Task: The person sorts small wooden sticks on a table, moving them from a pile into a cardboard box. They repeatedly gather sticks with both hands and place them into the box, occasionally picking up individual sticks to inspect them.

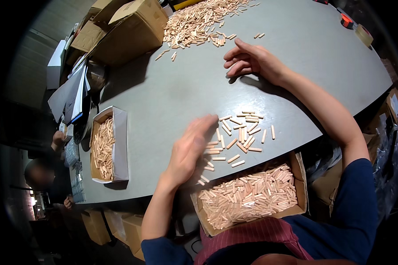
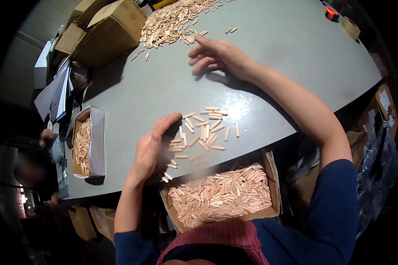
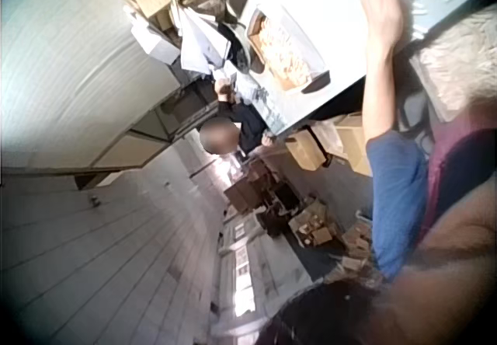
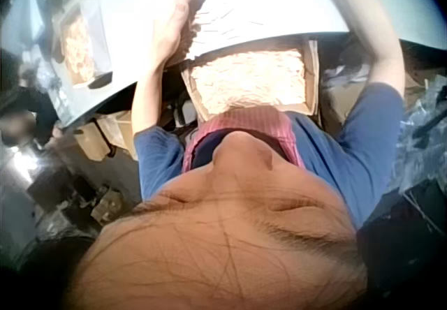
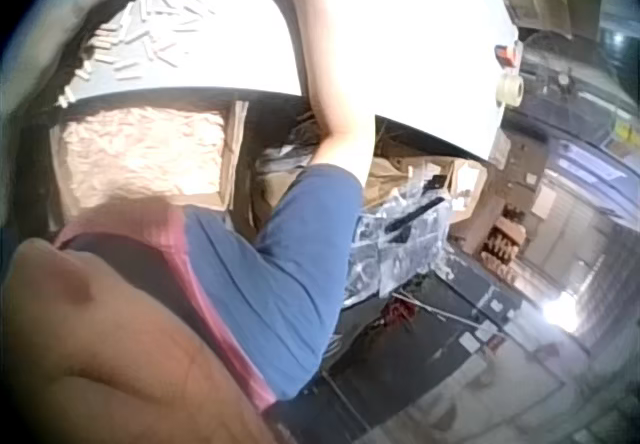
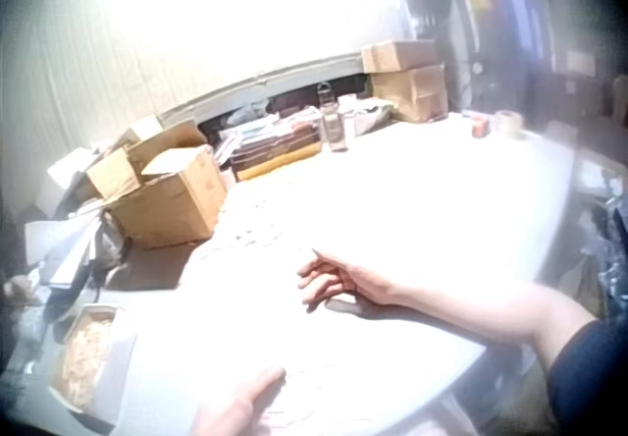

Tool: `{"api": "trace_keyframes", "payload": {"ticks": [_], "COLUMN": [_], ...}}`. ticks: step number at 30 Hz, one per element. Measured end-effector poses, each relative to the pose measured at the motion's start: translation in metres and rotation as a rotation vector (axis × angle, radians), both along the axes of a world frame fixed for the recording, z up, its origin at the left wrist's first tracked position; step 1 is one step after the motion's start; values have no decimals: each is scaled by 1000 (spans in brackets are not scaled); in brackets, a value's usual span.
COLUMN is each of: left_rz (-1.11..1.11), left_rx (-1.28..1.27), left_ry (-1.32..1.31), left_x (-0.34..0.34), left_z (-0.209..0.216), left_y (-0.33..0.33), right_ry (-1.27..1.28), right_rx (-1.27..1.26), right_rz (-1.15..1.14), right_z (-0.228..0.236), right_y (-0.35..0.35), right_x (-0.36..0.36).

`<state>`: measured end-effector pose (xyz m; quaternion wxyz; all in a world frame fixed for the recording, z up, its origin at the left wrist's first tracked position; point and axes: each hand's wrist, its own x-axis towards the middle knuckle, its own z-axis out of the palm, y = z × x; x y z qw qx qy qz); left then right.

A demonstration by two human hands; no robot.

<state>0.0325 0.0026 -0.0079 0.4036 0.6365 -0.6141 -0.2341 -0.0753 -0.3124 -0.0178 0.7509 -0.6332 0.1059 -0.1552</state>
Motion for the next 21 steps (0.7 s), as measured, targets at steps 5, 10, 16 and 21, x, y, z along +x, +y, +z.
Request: {"api": "trace_keyframes", "payload": {"ticks": [5, 10, 16, 21], "left_rz": [-18, -43, -167, 71], "left_rx": [21, 16, 124, 47], "left_ry": [56, 70, 568, 334], "left_x": [-20, -39, -50, -12], "left_z": [5, -2, 3, 0], "left_y": [10, 32, 57, 12], "right_ry": [4, 2, 14, 24], "right_rx": [-56, -109, -115, -78], "right_rz": [17, 22, 12, 6], "right_z": [2, 2, 5, 2], "right_y": [3, 2, 5, -1], "right_x": [-1, -3, -3, -3]}}
